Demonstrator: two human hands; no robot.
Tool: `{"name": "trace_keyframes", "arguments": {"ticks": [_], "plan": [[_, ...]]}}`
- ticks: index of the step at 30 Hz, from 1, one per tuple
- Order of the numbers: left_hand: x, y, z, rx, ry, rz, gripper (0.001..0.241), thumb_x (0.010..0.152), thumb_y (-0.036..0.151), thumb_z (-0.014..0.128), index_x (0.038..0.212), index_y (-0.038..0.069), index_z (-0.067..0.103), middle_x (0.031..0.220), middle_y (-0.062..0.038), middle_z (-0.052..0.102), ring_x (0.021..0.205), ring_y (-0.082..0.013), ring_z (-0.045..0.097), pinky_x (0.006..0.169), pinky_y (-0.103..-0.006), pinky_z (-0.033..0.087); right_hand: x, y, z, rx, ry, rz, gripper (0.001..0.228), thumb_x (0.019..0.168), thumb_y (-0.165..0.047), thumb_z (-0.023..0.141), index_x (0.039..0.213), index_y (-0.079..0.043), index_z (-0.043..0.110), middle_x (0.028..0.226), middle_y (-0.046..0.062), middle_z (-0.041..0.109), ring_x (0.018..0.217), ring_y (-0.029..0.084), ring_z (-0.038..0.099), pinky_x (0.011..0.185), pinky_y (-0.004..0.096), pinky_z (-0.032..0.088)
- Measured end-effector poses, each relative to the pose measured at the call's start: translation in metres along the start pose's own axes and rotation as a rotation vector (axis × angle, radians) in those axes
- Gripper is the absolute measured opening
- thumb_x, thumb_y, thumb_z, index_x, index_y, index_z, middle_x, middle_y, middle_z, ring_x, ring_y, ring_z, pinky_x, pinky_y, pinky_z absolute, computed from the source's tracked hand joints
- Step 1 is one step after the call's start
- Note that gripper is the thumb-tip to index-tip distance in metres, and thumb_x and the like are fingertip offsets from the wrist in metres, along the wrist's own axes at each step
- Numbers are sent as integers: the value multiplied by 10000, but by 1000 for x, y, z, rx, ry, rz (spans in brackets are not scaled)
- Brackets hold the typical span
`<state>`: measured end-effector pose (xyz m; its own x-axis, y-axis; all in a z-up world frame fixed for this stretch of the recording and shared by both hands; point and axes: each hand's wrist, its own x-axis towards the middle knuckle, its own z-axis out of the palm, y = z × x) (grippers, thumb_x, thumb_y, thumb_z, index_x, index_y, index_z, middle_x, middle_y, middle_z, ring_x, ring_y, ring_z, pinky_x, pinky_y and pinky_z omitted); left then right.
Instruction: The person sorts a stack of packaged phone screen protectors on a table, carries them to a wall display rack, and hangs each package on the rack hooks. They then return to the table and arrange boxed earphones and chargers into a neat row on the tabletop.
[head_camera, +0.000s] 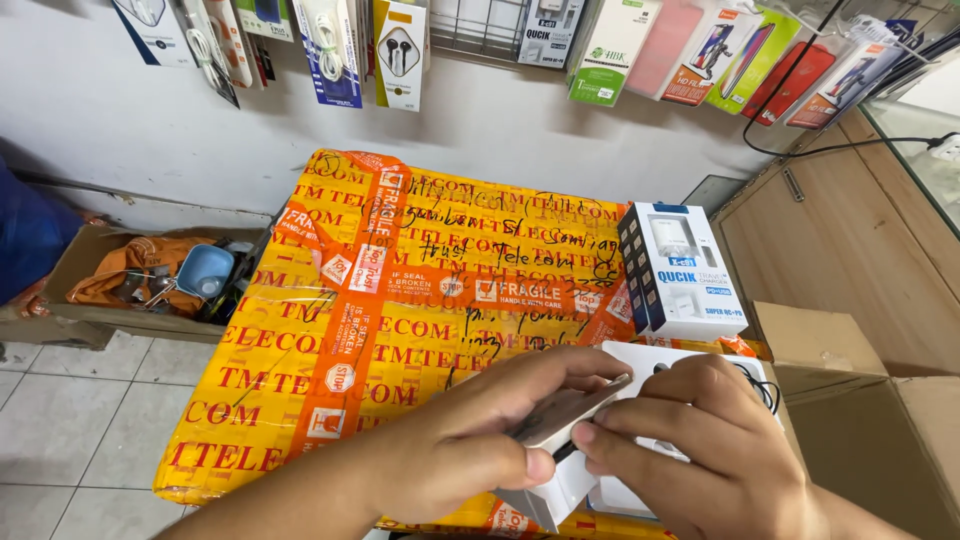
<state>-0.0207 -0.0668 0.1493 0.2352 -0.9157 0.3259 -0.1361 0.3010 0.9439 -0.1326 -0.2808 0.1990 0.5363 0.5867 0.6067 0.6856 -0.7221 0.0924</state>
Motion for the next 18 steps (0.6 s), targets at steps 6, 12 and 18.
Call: {"name": "trace_keyframes", "arguments": {"ticks": [6, 12, 18], "plan": [[1, 0, -10, -402, -44, -99, 722, 907, 243, 494, 1568, -34, 410, 1414, -144, 586, 1318, -221, 561, 1136, -355, 431, 9, 0, 0, 6, 44, 48, 303, 737, -62, 831, 1022, -117, 743, 1036, 41, 699, 907, 222, 641, 807, 372, 544], [-2, -8, -23, -460, 94, -49, 731, 979, 398, 533, 1513, -99, 477, 1423, -182, 626, 1320, -255, 612, 1158, -392, 466, 26, -5, 1, -35, -100, 81, 470, 749, -231, 824, 1204, -172, 721, 1188, 16, 640, 1049, 242, 565, 892, 376, 483], [-9, -4, -30, -399, 70, 91, 878, 934, 481, 630, 1593, -52, 399, 1531, -158, 545, 1413, -233, 531, 1218, -377, 402, 12, 1, 22, -168, -113, 150, 523, 725, -82, 760, 1233, -209, 748, 1183, -4, 643, 1056, 237, 586, 893, 391, 511]]}}
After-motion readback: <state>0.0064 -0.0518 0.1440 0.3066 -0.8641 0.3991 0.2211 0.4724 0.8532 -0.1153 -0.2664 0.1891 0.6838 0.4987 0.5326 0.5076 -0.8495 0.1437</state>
